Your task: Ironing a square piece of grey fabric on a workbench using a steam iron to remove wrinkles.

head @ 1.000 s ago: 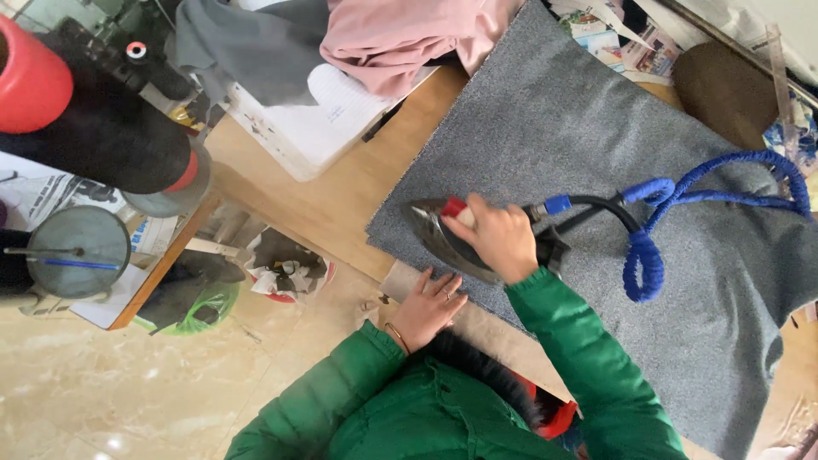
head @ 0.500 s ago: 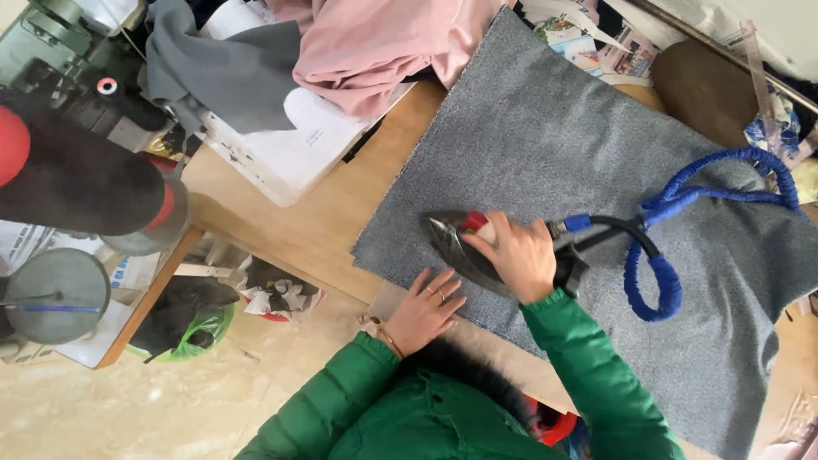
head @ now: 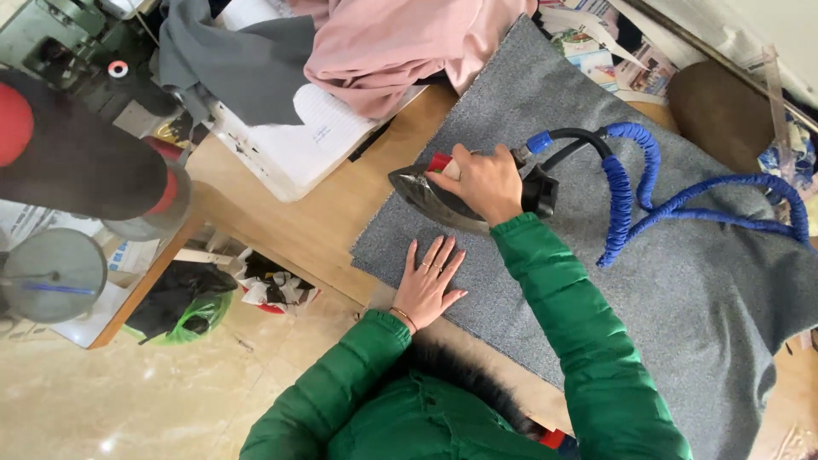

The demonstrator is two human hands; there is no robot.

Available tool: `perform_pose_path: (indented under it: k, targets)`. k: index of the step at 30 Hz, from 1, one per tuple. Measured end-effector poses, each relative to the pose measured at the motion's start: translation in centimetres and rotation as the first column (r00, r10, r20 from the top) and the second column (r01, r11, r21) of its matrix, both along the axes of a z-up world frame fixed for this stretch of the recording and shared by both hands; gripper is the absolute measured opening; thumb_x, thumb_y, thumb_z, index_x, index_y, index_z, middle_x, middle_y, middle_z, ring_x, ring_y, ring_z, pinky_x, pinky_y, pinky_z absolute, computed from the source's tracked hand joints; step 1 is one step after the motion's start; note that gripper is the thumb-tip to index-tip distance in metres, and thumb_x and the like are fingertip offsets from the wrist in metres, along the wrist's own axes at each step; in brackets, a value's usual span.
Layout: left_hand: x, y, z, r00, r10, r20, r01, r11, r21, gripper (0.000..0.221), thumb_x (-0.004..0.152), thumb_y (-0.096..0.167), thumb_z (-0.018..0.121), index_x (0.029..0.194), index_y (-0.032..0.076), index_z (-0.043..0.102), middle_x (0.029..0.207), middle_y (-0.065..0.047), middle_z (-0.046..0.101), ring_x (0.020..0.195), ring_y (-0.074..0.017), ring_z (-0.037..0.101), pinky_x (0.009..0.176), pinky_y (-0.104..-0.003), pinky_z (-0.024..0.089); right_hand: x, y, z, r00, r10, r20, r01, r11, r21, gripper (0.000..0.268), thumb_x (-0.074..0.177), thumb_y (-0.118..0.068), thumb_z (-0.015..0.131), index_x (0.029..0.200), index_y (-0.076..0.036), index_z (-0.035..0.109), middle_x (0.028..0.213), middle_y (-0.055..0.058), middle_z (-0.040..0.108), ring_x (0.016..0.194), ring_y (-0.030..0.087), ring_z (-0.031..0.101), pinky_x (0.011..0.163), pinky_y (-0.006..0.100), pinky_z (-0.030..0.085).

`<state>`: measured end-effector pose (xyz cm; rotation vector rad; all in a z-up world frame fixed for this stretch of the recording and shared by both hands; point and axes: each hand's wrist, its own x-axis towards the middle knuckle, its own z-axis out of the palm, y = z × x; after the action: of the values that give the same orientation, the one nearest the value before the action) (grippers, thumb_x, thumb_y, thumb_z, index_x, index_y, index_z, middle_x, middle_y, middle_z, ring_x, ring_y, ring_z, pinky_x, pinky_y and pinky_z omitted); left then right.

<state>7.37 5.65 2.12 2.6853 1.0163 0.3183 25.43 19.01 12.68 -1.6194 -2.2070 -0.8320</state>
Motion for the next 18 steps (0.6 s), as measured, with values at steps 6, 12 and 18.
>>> perform_pose_path:
  k: [6,12,18]
  targets:
    - [0.2,-0.1,-0.9,0.999,0.016,0.033,-0.017,0.998,0.055,0.075,0.100,0.062,0.040,0.162,0.021,0.026,0.172,-0.012,0.014,0.159,-0.0296,0.010,0.123,-0.068,0.004,-0.5,-0.6,1.0,0.999,-0.004,-0.041,0.002,0.999,-0.040,0.049,0.091,-0.067,0.069,0.084,-0.019,0.062,0.048,-0.002,0.056,0.043,0.014,0.057,0.072,0.029,0.044]
    - [0.2,-0.2,-1.5,0.997,0.017,0.077,-0.025,0.995,0.097,0.075,0.100,0.061,0.042,0.160,0.020,0.030,0.171,-0.013,0.016,0.158,-0.0302,0.012,0.123,-0.068,0.006,-0.8,-0.9,1.4,0.998,-0.001,-0.057,-0.001,0.999,-0.041,0.049,0.090,-0.069,0.070,0.091,-0.020,0.065,0.052,-0.003,0.060,0.047,0.014,0.062,0.071,0.030,0.044]
    - [0.2,-0.2,-1.8,0.994,0.017,0.108,-0.029,0.994,0.108,0.073,0.100,0.060,0.042,0.160,0.020,0.030,0.172,-0.013,0.014,0.159,-0.0295,0.011,0.124,-0.068,0.007,-0.7,-1.1,1.3,0.998,0.004,-0.064,-0.007,0.999,-0.043,0.048,0.090,-0.068,0.070,0.094,-0.021,0.064,0.052,-0.003,0.060,0.045,0.013,0.060,0.069,0.029,0.044]
